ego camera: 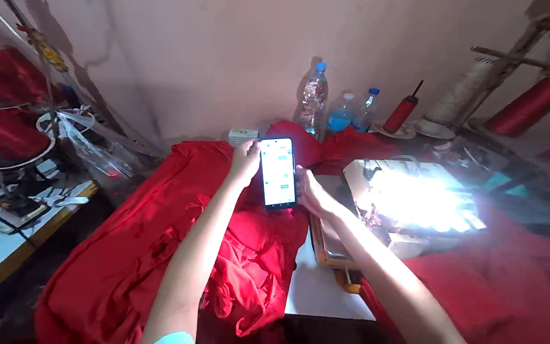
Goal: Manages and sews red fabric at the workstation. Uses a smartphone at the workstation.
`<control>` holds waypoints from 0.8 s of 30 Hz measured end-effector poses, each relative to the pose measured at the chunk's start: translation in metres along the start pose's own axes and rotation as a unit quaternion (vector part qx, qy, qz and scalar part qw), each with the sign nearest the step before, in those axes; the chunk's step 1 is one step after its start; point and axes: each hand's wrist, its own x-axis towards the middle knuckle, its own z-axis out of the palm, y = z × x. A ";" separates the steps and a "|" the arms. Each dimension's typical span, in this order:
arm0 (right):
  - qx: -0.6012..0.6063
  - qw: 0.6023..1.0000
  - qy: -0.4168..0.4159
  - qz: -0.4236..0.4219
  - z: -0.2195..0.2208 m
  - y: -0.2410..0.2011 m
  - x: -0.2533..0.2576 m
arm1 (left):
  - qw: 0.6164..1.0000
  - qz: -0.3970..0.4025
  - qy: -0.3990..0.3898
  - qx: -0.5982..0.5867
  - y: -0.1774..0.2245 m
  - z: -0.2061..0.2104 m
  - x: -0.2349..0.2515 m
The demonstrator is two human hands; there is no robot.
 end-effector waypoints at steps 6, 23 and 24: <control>-0.427 0.870 0.105 -0.225 -0.004 0.050 -0.098 | 0.994 0.079 -0.007 0.072 -0.014 0.044 0.029; -0.460 0.788 0.174 -0.371 -0.007 0.091 -0.103 | 0.994 0.099 -0.013 0.052 -0.083 0.111 0.078; -0.464 0.787 0.176 -0.367 -0.007 0.091 -0.104 | 0.994 0.094 -0.021 0.060 -0.083 0.111 0.080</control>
